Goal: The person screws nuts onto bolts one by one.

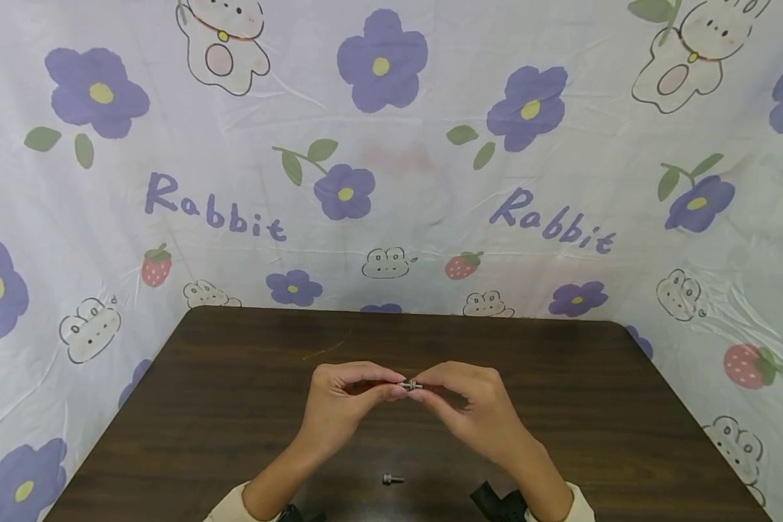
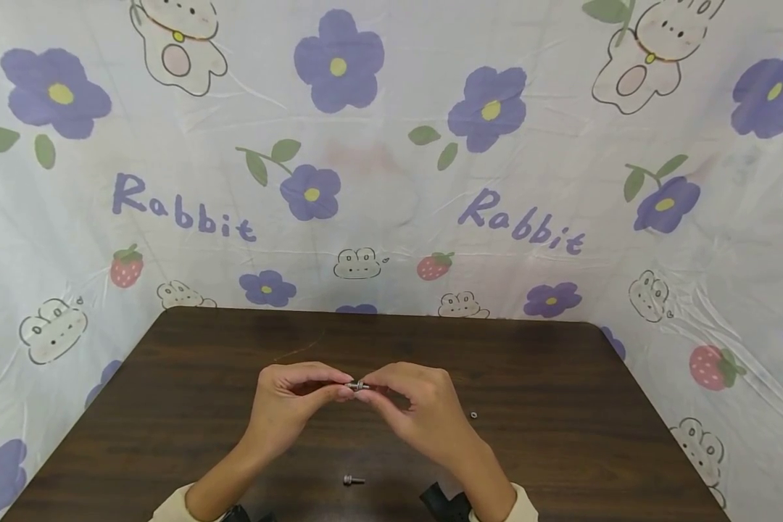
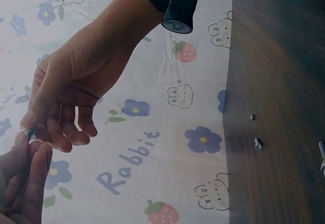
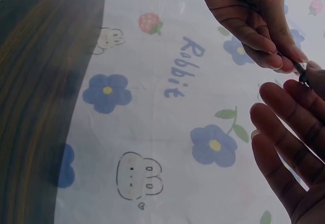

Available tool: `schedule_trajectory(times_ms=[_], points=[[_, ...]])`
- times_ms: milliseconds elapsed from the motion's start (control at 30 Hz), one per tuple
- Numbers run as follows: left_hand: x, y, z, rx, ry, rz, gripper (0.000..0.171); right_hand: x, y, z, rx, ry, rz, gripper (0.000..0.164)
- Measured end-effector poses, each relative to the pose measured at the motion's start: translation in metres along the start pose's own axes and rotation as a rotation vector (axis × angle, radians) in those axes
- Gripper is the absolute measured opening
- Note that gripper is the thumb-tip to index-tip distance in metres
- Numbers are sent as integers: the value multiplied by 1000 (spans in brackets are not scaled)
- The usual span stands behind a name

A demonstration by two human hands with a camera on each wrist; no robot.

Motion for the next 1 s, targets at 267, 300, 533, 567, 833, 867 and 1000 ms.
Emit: schedule_trajectory(times_ms=[267,300,533,567,833,867,1000], points=[[0,1,0,12,-3,5,10,-1,3,-2,-12,43,16,6],[0,1,0,12,-3,5,11,-1,3,-2,-12,49,16,6],[0,-1,-2,43,5,-20,10,0,0,0,19,33,-7,25],[0,-2,-2,41,4,-23,10,1,0,1,19,22,-8,24],[1,-1,0,-20,-3,4,9,2,0,3,-13,-9,5,16],[1,0,0,-18,1,5,9,2,0,3,-17,-12,4,15],[1,0,0,-14,1,7,10,2,1,3,-12,-16,1,12]])
Point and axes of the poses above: each hand's wrist, its own x-axis towards the middle knuckle, its own y-axis out of the palm, z = x × y, the point moved 10 cm from there along x, towards the middle knuckle, and after that the axes turned 13 degrees about -y, right-handed, at the moved point
